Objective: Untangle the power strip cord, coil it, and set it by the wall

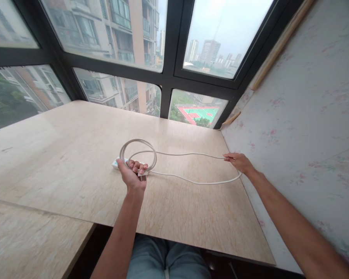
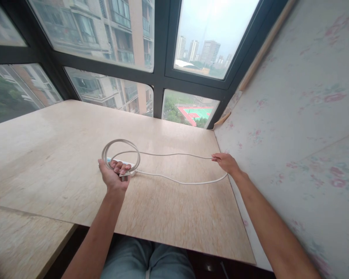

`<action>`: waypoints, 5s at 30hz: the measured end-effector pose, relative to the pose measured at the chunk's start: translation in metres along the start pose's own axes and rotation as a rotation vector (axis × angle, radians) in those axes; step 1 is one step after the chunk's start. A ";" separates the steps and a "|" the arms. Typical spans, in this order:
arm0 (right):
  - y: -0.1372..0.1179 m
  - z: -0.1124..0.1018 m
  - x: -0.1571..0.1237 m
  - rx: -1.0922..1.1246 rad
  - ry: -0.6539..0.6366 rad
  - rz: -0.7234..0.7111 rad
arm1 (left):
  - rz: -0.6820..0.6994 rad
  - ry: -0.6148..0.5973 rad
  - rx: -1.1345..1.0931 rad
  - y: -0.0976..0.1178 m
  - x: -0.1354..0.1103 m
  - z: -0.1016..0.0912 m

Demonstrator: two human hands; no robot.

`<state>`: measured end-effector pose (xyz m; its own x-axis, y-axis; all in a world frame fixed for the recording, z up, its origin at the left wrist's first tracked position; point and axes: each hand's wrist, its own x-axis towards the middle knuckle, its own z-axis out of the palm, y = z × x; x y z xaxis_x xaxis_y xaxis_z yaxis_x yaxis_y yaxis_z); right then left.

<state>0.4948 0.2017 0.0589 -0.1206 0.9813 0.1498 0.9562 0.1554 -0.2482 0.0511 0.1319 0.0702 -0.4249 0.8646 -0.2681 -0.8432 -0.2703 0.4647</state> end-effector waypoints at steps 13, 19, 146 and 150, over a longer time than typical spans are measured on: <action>-0.053 0.040 -0.011 -0.162 -0.187 -0.122 | -0.093 0.007 -0.068 -0.031 -0.034 0.002; -0.164 0.037 -0.068 0.418 0.353 -0.107 | -0.093 0.002 -0.122 -0.042 -0.055 0.014; -0.205 0.027 -0.091 1.020 0.132 -0.041 | -0.800 -0.514 -0.100 -0.011 -0.088 -0.034; -0.202 0.035 -0.098 1.339 -0.064 0.098 | -0.789 -0.497 -0.119 -0.007 -0.084 -0.037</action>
<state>0.3038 0.0784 0.0608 -0.1146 0.9925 0.0418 -0.0288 0.0387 -0.9988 0.0806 0.0456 0.0582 0.4499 0.8907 -0.0645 -0.8675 0.4530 0.2054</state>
